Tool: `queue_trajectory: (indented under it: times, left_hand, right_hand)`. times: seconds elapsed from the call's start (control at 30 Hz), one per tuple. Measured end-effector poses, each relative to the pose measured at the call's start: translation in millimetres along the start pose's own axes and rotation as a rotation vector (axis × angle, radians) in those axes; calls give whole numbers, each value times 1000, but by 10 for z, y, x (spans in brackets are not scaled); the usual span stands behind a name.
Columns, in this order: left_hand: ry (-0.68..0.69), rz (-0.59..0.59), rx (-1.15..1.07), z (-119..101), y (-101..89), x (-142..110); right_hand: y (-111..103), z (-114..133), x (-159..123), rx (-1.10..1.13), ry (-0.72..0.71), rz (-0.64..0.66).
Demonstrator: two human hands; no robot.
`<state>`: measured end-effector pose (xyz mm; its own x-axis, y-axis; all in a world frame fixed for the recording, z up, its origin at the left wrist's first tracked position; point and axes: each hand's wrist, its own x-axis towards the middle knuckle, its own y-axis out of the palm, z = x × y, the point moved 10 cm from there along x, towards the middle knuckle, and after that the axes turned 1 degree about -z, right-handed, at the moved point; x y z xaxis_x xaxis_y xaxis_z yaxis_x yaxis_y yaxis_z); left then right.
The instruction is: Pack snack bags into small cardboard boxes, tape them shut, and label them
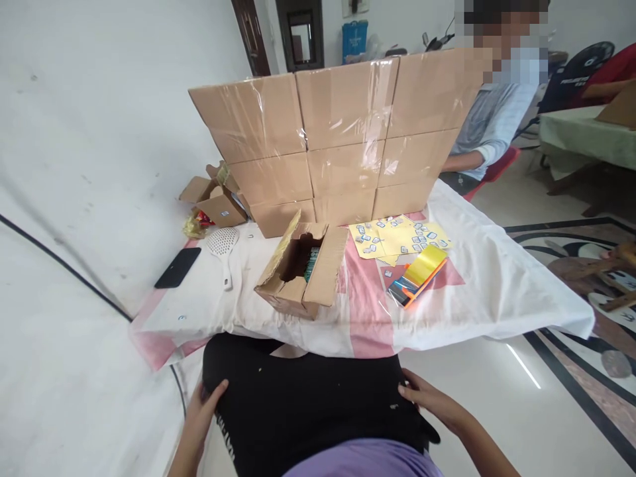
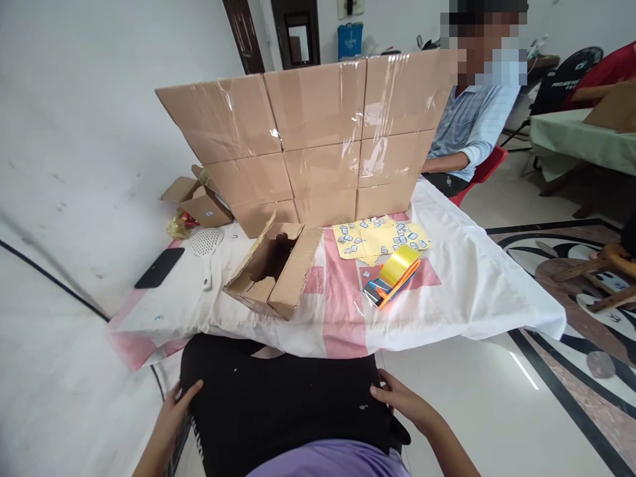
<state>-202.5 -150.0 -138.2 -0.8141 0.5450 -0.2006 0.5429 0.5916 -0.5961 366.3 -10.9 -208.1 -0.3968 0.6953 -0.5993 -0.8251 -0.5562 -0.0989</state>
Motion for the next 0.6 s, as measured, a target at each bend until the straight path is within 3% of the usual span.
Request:
queue_trajectory:
  times: [0.07, 0.1, 0.13, 0.17, 0.23, 0.3, 0.4, 0.5, 0.6]
  left_hand:
    - [113, -142, 33, -461, -158, 64]
    - [206, -205, 42, -796, -200, 32]
    - [387, -248, 57, -1245, -196, -71]
    - [575, -243, 64, -1707, -122, -226]
    - [912, -117, 80, -2540, 186, -617]
    - [1071, 0, 134, -3092, 521, -918]
    - [1192, 5, 205, -3471, 832, -1146]
    - [1222, -73, 156, -3467, 871, -1139]
    - [1231, -74, 76, -3364, 827, -1082]
  right_hand:
    - [45, 188, -52, -107, -44, 48]
    - [36, 332, -115, -200, -65, 29]
    - [10, 513, -207, -316, -82, -16]
    - [-8, 736, -322, -429, -101, -61]
    - [29, 1240, -571, -603, -129, -88]
    - [171, 1854, -762, -504, -287, -22]
    - [262, 2670, -799, -291, -594, -6]
    - [275, 3112, -541, -199, -806, -88]
    - [468, 3412, -333, -129, -1001, -50]
